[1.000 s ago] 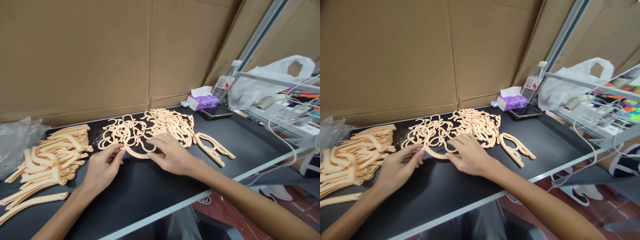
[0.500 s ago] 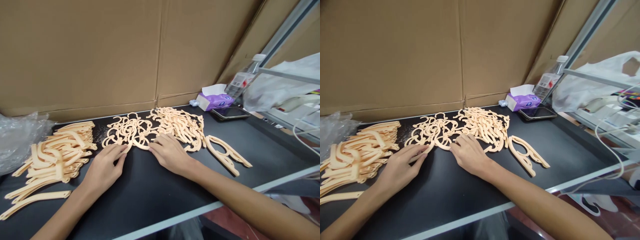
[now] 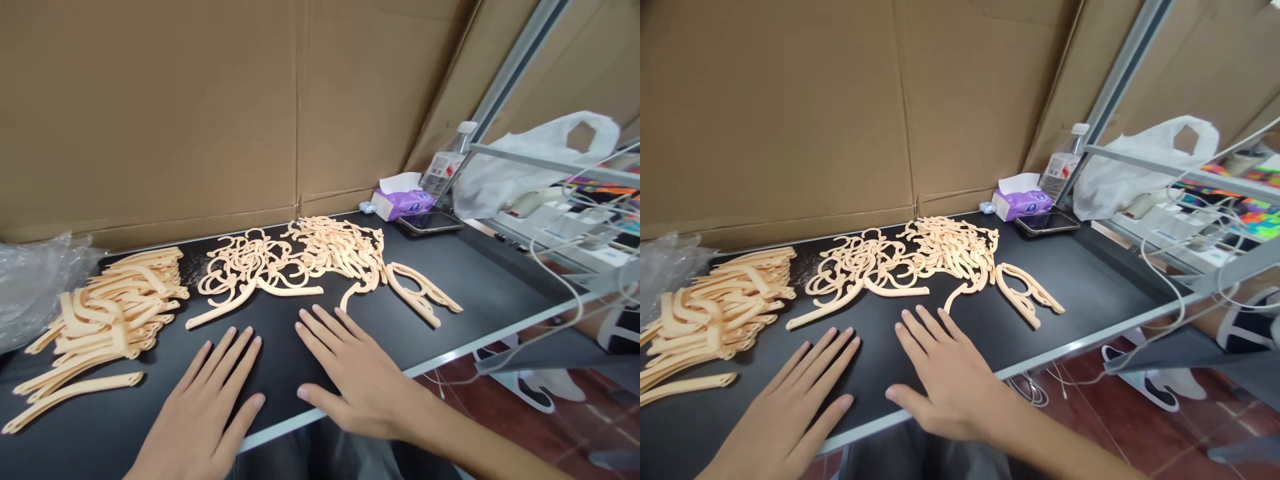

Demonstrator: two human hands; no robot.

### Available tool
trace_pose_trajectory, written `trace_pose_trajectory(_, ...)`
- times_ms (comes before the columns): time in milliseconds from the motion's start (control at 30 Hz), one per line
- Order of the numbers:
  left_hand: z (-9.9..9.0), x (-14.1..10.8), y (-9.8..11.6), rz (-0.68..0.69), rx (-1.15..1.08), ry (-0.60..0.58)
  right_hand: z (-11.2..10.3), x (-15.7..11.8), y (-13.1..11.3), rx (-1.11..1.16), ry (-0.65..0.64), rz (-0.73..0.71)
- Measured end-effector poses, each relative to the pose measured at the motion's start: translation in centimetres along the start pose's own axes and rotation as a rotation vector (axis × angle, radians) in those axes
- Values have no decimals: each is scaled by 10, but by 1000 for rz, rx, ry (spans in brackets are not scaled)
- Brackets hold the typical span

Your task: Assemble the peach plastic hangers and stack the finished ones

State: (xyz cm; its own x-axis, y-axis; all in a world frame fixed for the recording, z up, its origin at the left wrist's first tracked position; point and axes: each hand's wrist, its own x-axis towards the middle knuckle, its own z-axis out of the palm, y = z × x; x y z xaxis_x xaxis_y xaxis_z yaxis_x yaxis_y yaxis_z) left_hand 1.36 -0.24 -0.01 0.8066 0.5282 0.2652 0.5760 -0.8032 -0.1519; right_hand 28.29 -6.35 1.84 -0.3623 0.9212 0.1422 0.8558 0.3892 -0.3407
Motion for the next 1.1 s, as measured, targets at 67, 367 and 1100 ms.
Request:
trace_pose_trajectory(67, 2, -3, 3, -21, 35, -14, 2, -1, -1, 8, -42, 28)
trace_pose_trajectory(367, 3, 1, 3, -91, -9, -36, 0, 0, -4, 43, -50, 76)
trace_pose_trajectory(1100, 0, -1, 1, -113, -29, -43, 8, -2, 0, 63, 59, 55)
